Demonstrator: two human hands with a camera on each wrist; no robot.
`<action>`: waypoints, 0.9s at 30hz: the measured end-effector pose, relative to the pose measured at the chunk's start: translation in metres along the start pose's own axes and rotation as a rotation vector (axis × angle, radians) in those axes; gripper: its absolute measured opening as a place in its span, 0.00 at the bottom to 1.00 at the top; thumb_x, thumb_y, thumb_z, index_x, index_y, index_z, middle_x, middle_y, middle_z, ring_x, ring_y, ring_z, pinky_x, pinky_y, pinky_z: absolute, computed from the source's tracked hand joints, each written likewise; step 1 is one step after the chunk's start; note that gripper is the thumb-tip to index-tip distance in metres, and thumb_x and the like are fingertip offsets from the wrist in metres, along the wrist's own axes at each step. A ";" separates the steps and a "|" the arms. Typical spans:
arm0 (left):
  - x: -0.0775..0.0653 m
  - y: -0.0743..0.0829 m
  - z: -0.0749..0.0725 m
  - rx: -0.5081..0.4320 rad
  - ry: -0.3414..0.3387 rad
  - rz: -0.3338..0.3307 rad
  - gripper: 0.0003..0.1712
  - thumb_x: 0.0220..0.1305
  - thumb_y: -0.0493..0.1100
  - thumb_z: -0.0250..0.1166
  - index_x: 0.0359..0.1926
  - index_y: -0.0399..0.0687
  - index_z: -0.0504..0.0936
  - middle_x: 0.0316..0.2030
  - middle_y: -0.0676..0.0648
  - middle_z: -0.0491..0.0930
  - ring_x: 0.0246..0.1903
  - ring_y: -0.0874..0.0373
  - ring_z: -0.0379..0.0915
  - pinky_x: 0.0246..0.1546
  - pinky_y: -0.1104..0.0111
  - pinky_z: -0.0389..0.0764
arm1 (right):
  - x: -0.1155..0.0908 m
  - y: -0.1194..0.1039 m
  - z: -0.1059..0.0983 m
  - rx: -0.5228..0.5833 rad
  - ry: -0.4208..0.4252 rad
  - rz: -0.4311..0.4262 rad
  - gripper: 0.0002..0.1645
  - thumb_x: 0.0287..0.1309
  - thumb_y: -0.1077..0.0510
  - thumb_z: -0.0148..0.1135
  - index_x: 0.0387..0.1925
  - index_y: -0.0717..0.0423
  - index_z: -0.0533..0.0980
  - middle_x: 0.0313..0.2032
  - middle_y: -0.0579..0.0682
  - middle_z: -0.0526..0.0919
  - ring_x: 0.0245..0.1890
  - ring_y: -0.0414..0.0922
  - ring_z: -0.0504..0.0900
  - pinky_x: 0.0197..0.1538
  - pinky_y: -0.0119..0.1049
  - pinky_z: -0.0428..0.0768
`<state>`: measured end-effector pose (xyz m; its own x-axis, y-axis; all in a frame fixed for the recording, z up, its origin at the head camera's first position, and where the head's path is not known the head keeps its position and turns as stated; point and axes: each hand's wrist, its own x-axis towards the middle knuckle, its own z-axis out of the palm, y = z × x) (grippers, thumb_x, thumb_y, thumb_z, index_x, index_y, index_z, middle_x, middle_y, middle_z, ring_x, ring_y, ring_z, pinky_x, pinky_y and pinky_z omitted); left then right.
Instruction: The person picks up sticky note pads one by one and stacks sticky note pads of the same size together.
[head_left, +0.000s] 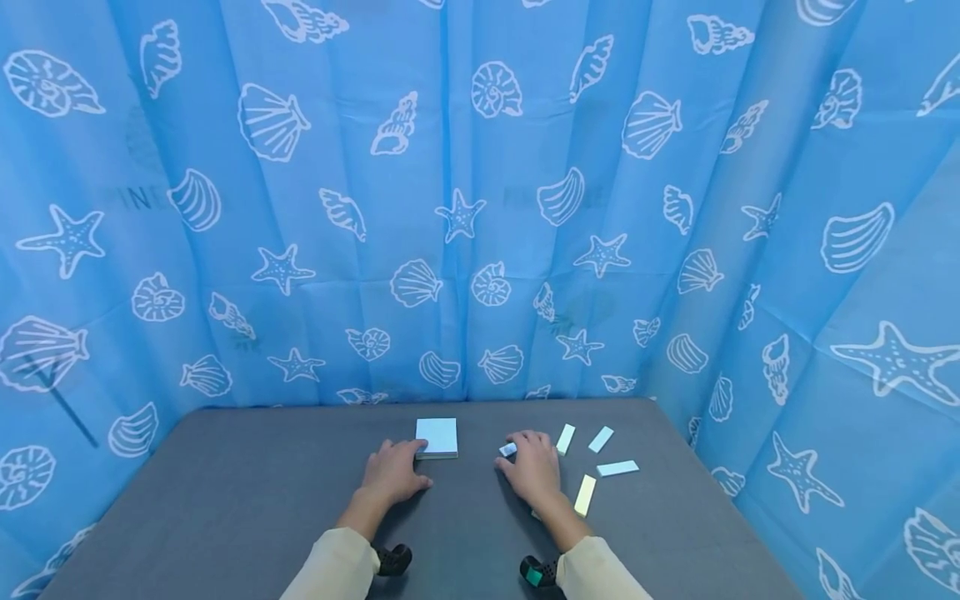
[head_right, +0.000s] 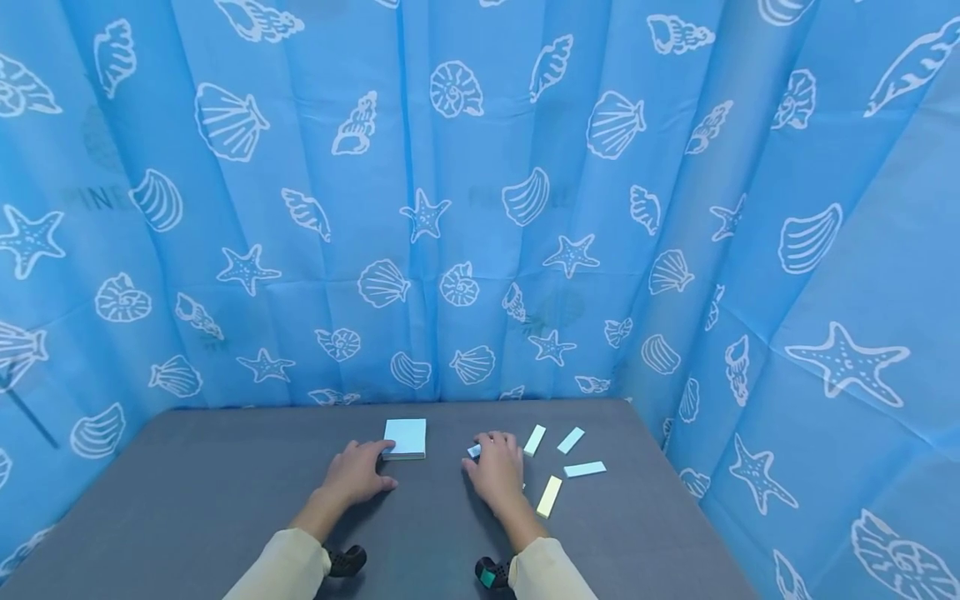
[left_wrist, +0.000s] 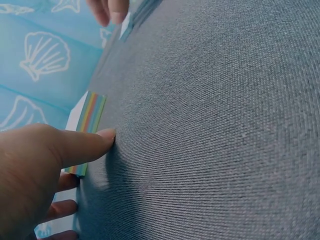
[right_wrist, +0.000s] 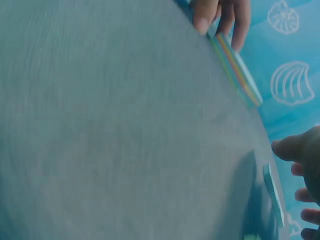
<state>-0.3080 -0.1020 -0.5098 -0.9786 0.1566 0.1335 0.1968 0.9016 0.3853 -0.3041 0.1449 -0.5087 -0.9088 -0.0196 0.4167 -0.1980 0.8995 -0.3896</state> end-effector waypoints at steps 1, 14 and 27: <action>-0.001 -0.001 0.000 -0.003 -0.002 -0.003 0.38 0.48 0.54 0.77 0.62 0.54 0.77 0.53 0.46 0.79 0.46 0.48 0.68 0.48 0.48 0.70 | 0.000 0.002 0.000 -0.016 -0.002 0.002 0.21 0.49 0.51 0.75 0.45 0.55 0.82 0.47 0.54 0.81 0.54 0.57 0.72 0.52 0.56 0.69; -0.006 -0.003 0.001 -0.018 0.023 -0.004 0.38 0.48 0.54 0.77 0.62 0.53 0.77 0.54 0.46 0.78 0.48 0.47 0.68 0.48 0.47 0.68 | 0.004 0.014 -0.002 -0.132 -0.068 0.073 0.28 0.48 0.43 0.74 0.44 0.58 0.81 0.46 0.57 0.83 0.54 0.60 0.73 0.54 0.58 0.67; -0.004 -0.002 0.003 -0.032 0.033 -0.021 0.38 0.47 0.54 0.77 0.61 0.54 0.77 0.54 0.46 0.78 0.49 0.47 0.68 0.47 0.48 0.68 | 0.012 0.015 0.005 -0.087 -0.082 0.045 0.22 0.47 0.46 0.75 0.39 0.56 0.81 0.36 0.51 0.83 0.39 0.52 0.74 0.43 0.50 0.71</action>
<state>-0.3049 -0.1031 -0.5139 -0.9802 0.1235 0.1546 0.1781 0.8913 0.4169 -0.3202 0.1556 -0.5138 -0.9438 -0.0106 0.3303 -0.1267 0.9347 -0.3321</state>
